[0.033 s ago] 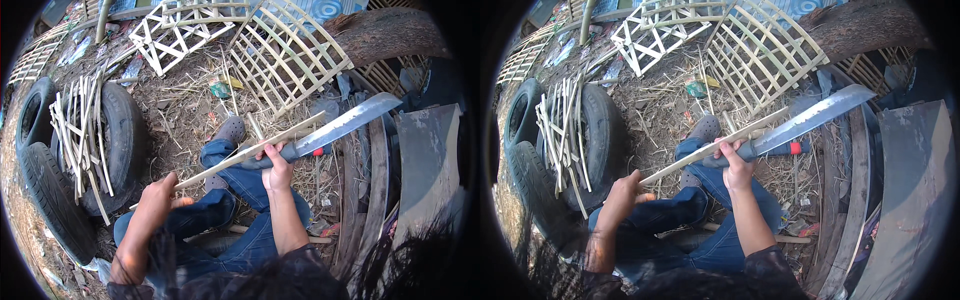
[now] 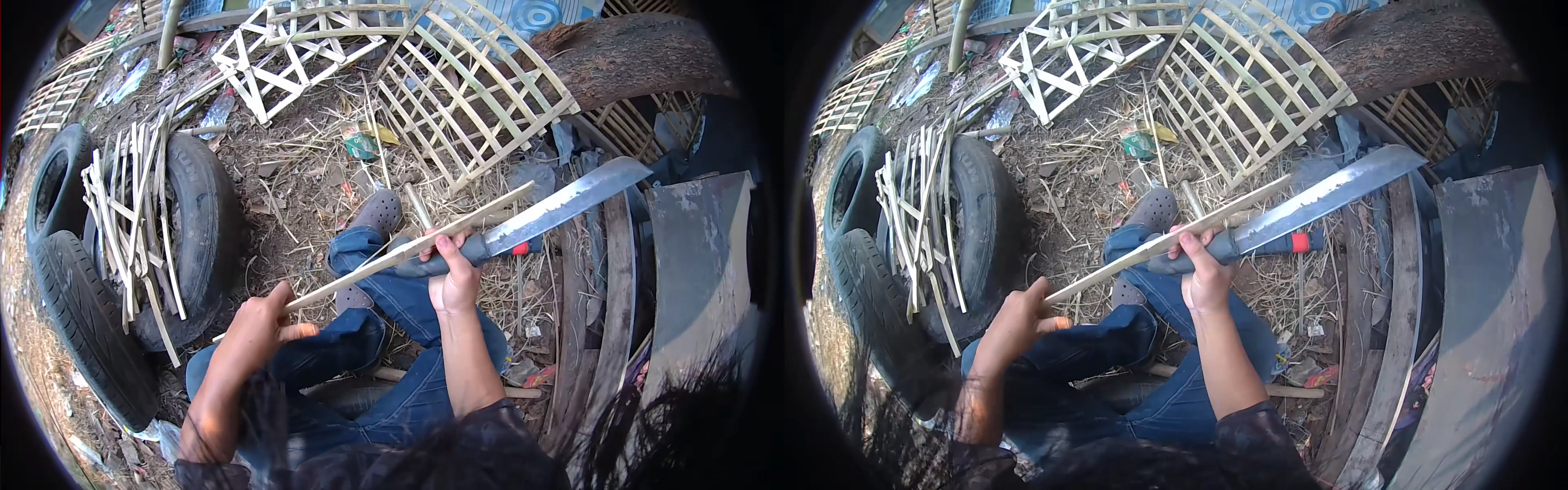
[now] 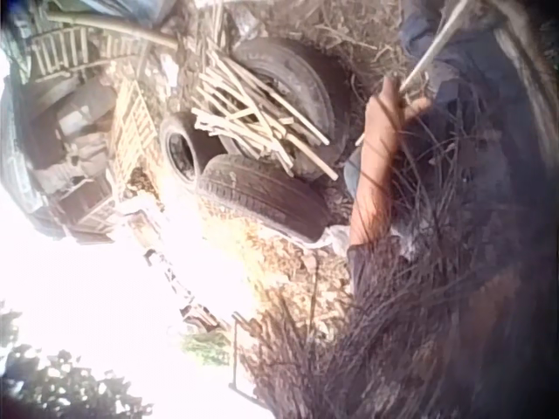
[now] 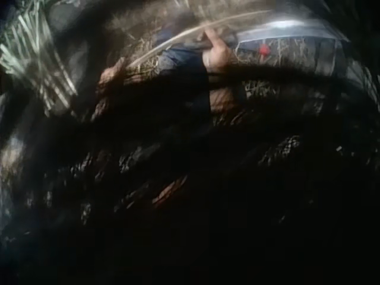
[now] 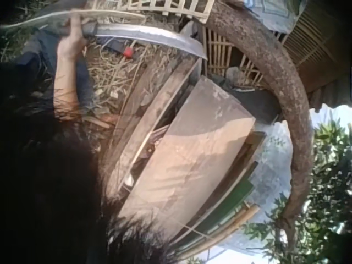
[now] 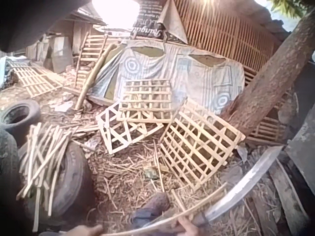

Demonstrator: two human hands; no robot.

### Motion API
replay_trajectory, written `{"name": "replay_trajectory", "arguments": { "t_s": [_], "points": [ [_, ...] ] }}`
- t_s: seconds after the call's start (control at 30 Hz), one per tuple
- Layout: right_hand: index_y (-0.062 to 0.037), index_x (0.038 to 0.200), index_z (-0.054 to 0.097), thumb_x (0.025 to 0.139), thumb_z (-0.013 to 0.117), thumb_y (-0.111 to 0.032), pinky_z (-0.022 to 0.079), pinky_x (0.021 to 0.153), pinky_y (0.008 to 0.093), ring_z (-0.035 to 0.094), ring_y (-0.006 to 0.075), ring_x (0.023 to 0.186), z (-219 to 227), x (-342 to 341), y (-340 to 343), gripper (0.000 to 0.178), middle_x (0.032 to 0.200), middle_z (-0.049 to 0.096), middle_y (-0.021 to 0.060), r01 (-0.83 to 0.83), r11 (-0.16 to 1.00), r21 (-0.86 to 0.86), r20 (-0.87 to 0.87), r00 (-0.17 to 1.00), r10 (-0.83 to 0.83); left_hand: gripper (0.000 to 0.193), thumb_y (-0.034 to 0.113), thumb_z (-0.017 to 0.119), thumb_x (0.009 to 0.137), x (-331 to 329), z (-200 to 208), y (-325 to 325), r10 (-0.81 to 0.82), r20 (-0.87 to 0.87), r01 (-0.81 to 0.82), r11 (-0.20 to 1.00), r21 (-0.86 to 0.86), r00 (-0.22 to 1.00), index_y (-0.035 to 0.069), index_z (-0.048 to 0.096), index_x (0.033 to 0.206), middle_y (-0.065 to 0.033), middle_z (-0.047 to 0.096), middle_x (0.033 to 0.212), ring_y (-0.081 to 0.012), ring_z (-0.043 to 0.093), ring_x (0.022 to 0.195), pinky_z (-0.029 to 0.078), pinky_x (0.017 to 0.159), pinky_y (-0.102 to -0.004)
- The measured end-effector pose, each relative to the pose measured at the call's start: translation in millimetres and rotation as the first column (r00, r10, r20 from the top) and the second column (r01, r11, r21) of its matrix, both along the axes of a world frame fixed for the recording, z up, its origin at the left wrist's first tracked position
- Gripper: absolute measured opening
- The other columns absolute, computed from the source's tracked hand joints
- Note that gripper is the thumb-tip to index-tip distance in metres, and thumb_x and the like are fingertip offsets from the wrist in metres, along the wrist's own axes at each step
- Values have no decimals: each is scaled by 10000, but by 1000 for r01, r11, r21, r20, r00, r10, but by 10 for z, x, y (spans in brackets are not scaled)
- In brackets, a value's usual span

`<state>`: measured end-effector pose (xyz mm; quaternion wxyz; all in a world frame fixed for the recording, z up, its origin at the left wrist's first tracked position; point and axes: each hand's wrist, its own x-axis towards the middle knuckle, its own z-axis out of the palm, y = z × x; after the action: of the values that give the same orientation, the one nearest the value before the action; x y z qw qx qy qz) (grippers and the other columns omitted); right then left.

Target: The person shaves a piece of wood using a machete while sitting on the ground.

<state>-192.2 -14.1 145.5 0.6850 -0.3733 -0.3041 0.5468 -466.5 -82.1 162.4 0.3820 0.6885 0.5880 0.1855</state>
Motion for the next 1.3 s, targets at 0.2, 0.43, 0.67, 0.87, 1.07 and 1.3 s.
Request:
{"name": "replay_trajectory", "arguments": {
  "t_s": [0.2, 0.43, 0.67, 0.87, 1.07, 1.3],
  "points": [
    [-92, 801, 441, 836, 624, 41, 493, 611, 303, 610, 197, 704, -132, 205, -40, 230, 903, 658, 170, -84, 990, -112, -21, 996, 82, 506, 456, 762, 749, -38, 291, 184, -21, -110, 6, 990, -139, 994, -17, 581, 773, -195, 577, 630, -400, 590, 623, 446, 552, -432],
    [-46, 758, 518, 827, 674, -21, 475, 505, 271, 597, 131, 549, -116, 374, -278, 172, 693, 615, 62, -145, 942, -304, 549, 781, 297, 463, 398, 720, 812, -240, 589, -274, 121, -358, -106, 992, 62, 926, 12, 467, 773, -175, 521, 606, -395, 568, 607, 418, 547, -444],
    [3, 683, 556, 732, 726, -82, 430, 500, 329, 572, 240, 492, -142, -437, -410, 196, 546, 542, 129, -367, 913, -178, 858, 396, 326, 405, 367, 700, 839, -468, 713, -1092, 264, -512, -302, 953, 11, 817, 19, 501, 781, -175, 565, 598, -392, 596, 609, 441, 522, -445],
    [-37, 878, 669, 672, 752, -241, 542, 686, 459, 664, 381, 714, -367, -1160, -436, 301, 701, 660, 182, -578, 747, -328, 844, 177, 507, 331, 293, 626, 916, -474, 656, -1794, 431, -530, -581, 800, -151, 731, 7, 518, 790, -228, 552, 596, -437, 587, 607, 429, 521, -465],
    [-53, 807, 655, 675, 724, -266, 539, 685, 464, 671, 367, 713, -415, -1354, -406, 260, 697, 661, 179, -658, 655, -371, 855, 32, 518, 396, 353, 603, 930, -481, 466, -1957, 498, -498, -676, 680, -284, 710, -5, 504, 794, -235, 546, 613, -467, 567, 635, 428, 543, -484],
    [-78, 728, 654, 616, 714, -221, 523, 646, 440, 656, 351, 667, -499, -1273, -107, 191, 675, 655, 150, -662, 659, -355, 930, -177, 323, 551, 488, 727, 794, -511, 456, -1980, 481, -493, -661, 687, -303, 725, -9, 493, 755, -138, 467, 541, -310, 434, 487, 393, 503, -398]
  ]
}}
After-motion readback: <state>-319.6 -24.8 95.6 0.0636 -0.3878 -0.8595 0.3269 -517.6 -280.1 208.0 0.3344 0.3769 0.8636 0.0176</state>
